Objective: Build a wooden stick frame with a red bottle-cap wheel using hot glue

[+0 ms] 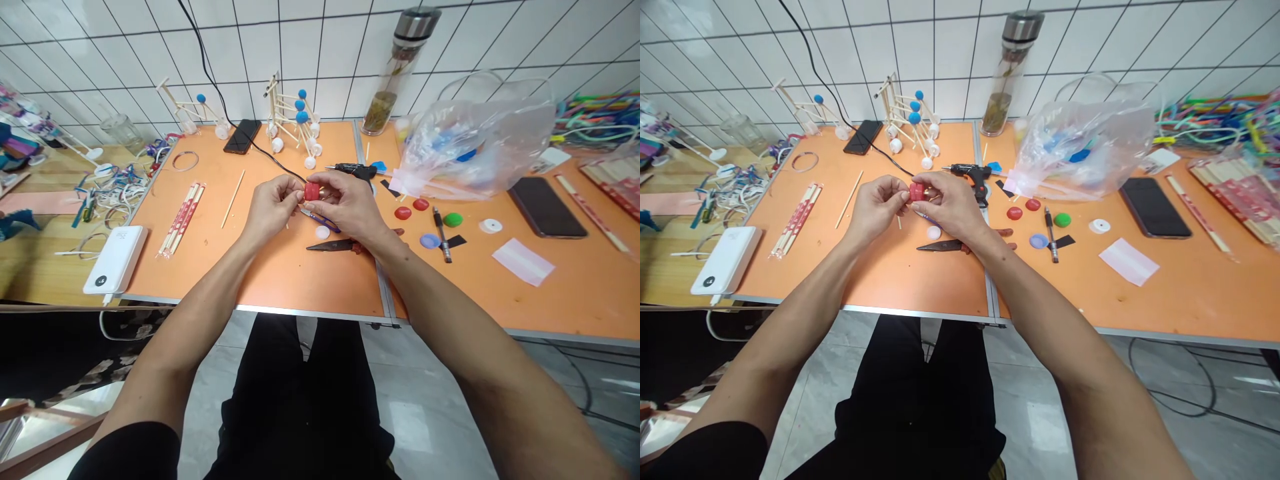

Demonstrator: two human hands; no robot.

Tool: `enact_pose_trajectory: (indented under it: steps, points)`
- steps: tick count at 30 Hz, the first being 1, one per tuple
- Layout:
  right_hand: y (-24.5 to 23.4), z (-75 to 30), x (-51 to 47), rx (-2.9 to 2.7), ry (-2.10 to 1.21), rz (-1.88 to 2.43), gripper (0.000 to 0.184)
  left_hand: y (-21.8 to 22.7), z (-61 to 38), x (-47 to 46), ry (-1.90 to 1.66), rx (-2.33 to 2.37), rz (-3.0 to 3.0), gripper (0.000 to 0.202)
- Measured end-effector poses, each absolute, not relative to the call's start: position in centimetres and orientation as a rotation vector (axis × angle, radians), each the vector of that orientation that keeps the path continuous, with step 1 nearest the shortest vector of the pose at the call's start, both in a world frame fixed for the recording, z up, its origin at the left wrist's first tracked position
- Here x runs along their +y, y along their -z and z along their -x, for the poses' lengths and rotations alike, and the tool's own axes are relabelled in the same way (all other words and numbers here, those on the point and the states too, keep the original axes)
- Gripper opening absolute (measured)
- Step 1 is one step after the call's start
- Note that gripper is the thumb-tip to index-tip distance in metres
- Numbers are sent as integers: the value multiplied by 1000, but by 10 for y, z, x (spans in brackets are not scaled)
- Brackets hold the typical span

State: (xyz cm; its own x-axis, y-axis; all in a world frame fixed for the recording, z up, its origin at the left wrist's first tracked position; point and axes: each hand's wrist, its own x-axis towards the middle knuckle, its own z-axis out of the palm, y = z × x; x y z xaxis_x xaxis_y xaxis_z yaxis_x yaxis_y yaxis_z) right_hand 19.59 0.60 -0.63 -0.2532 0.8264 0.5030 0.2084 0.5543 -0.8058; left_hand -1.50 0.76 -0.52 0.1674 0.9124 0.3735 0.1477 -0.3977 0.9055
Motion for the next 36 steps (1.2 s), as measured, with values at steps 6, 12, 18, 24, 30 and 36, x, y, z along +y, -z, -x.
enact_pose_trajectory:
  steps: [6, 12, 18, 24, 30, 36]
  points:
    - [-6, -197, -1, -1848, -696, 962, 24, -2, 17, 5, -1227, 1032, -1705, 9]
    - [-6, -198, -3, -1857, -683, 969, 18, -3, 15, 2, -1209, 1034, -1672, 7]
    - [-5, -197, -3, -1815, -695, 942, 21, -3, 14, 2, -1228, 1030, -1670, 8]
    - [-7, -197, -4, -1792, -761, 945, 18, -3, 17, 3, -1182, 1013, -1685, 11]
    - [-5, -197, -3, -1740, -761, 946, 23, -10, 21, 2, -1093, 873, -1529, 57]
    - [-4, -195, -2, -1726, -745, 962, 38, -12, 19, 1, -1137, 843, -1484, 71]
